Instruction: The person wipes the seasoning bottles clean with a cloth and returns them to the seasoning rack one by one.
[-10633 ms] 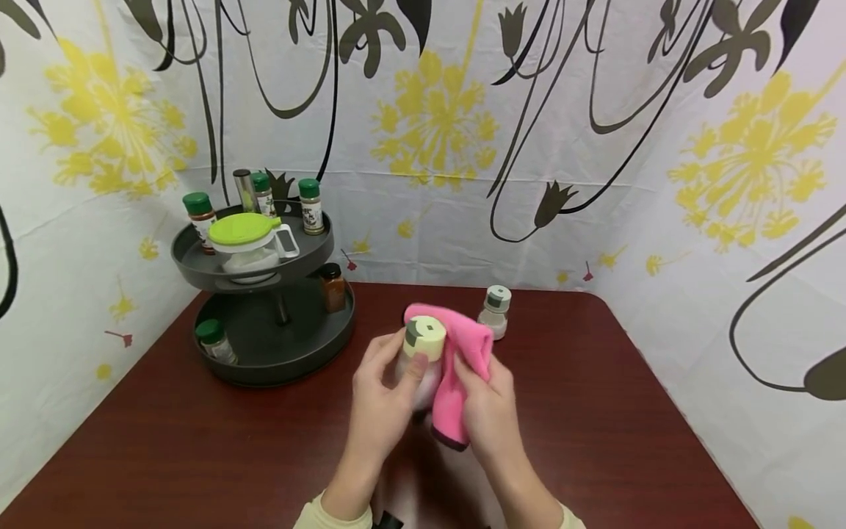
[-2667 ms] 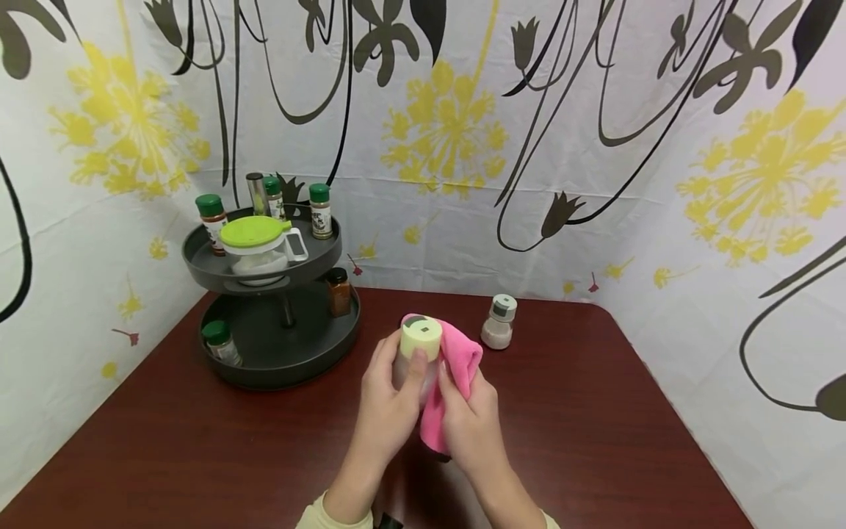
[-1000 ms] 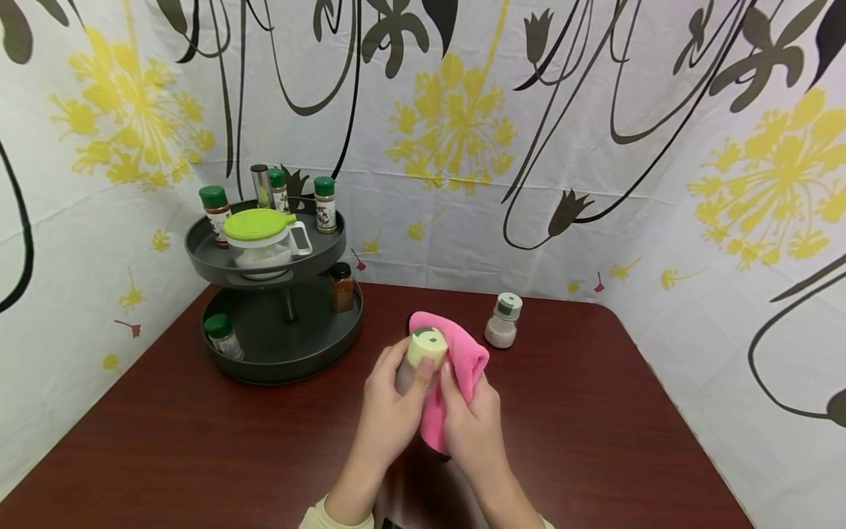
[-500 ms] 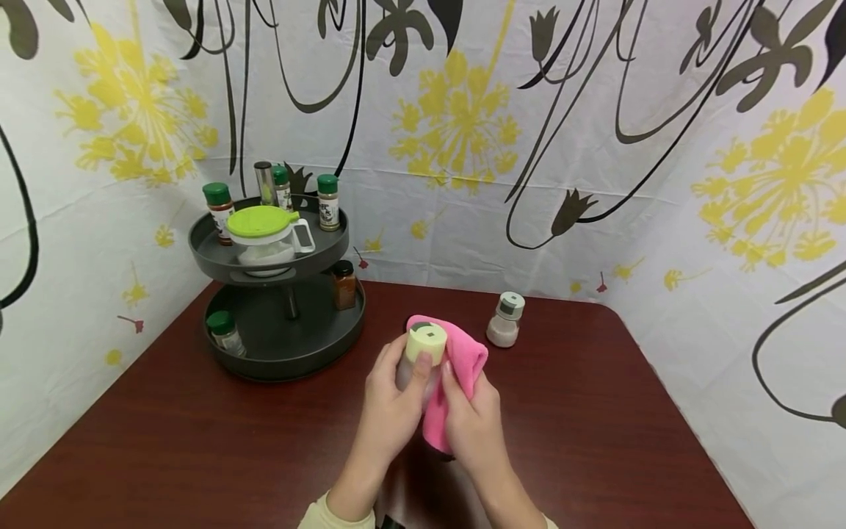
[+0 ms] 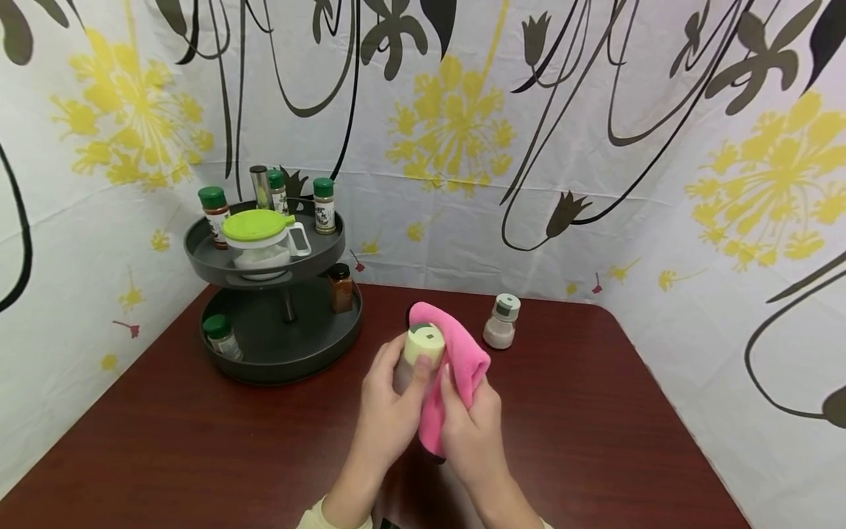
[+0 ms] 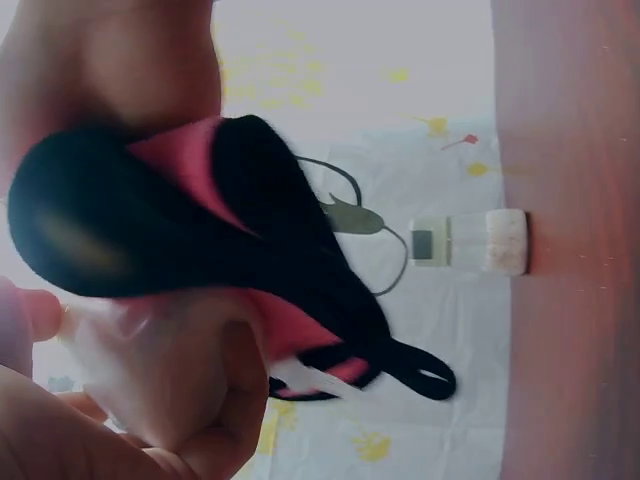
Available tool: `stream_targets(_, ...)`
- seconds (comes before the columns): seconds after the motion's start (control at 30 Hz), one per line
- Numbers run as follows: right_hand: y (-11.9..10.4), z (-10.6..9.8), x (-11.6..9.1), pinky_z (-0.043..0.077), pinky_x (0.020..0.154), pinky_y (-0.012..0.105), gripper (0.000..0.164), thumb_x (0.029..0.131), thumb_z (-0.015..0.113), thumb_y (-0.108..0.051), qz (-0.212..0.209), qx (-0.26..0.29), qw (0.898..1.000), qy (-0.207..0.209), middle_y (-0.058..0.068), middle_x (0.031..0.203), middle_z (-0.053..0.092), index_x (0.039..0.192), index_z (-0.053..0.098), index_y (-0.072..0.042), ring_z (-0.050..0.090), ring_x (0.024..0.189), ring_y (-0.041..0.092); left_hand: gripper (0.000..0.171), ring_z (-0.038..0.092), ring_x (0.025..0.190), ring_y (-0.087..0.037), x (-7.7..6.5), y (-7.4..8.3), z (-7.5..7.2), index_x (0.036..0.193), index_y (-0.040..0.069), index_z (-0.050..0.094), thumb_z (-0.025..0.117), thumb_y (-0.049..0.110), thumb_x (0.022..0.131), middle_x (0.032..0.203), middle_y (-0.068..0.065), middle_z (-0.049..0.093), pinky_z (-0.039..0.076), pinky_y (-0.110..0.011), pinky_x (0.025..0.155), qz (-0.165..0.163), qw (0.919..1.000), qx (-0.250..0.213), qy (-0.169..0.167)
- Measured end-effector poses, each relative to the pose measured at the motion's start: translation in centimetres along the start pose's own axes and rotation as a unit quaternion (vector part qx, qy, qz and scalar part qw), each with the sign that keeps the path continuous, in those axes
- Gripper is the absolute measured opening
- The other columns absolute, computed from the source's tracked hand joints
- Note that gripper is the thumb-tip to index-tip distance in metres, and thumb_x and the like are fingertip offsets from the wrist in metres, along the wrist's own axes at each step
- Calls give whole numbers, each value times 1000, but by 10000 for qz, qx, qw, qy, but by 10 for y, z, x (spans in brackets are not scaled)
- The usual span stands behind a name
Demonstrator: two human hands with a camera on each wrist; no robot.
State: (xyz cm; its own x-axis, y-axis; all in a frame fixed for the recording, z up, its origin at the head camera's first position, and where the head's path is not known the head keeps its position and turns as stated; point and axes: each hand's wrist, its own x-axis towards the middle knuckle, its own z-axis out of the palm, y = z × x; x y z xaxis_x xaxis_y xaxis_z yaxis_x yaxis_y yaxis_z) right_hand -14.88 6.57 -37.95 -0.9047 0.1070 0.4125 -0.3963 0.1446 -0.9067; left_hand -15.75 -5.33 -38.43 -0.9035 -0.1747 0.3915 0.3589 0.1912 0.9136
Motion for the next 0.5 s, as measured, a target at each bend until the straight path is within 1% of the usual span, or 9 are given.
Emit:
stream_targets(0.07,2,1,-2,57,75,23,16,107,62,-12,-8,-90,9999,-132,10,88,70,113,70,0,64,78,10,47,63,125,-22,0,3,-2,147,12,61,68,32,105,135,-6,67,54,-54,110,110,9998,-69,124)
stream_targets(0.13,3,2,-3,57,74,24,16,107,62,-13,84,-134,9996,-252,11,89,70,114,70,-1,64,77,10,47,63,125,-23,1,6,-4,147,12,60,67,31,105,137,-7,66,54,-55,111,134,9997,-112,187)
stream_targets(0.2,2,1,-4,57,74,24,18,107,62,-15,188,-206,9990,-342,11,91,71,115,70,-1,64,77,9,50,62,127,-25,2,6,-5,149,12,58,67,33,105,139,-7,64,53,-57,111,55,9998,-94,145)
stream_targets(0.3,1,1,-5,57,72,25,18,107,63,-19,379,-348,9973,-515,10,89,71,115,69,-3,64,75,10,58,59,126,-26,1,5,-5,150,13,54,71,40,101,137,-8,59,54,-58,108,-180,9996,178,111)
stream_targets(0.4,-1,0,-7,57,72,25,19,107,64,-22,530,-479,9951,-676,7,86,70,113,69,-5,63,74,10,66,56,125,-25,2,3,-6,150,15,52,75,46,97,133,-7,55,55,-56,103,-367,9981,461,203)
stream_targets(0.5,-4,-1,-7,57,72,25,18,107,64,-22,584,-515,9945,-697,8,87,71,112,69,-5,64,74,11,65,57,123,-26,4,3,-6,146,15,50,76,47,96,131,-9,55,56,-53,98,-483,9975,419,302)
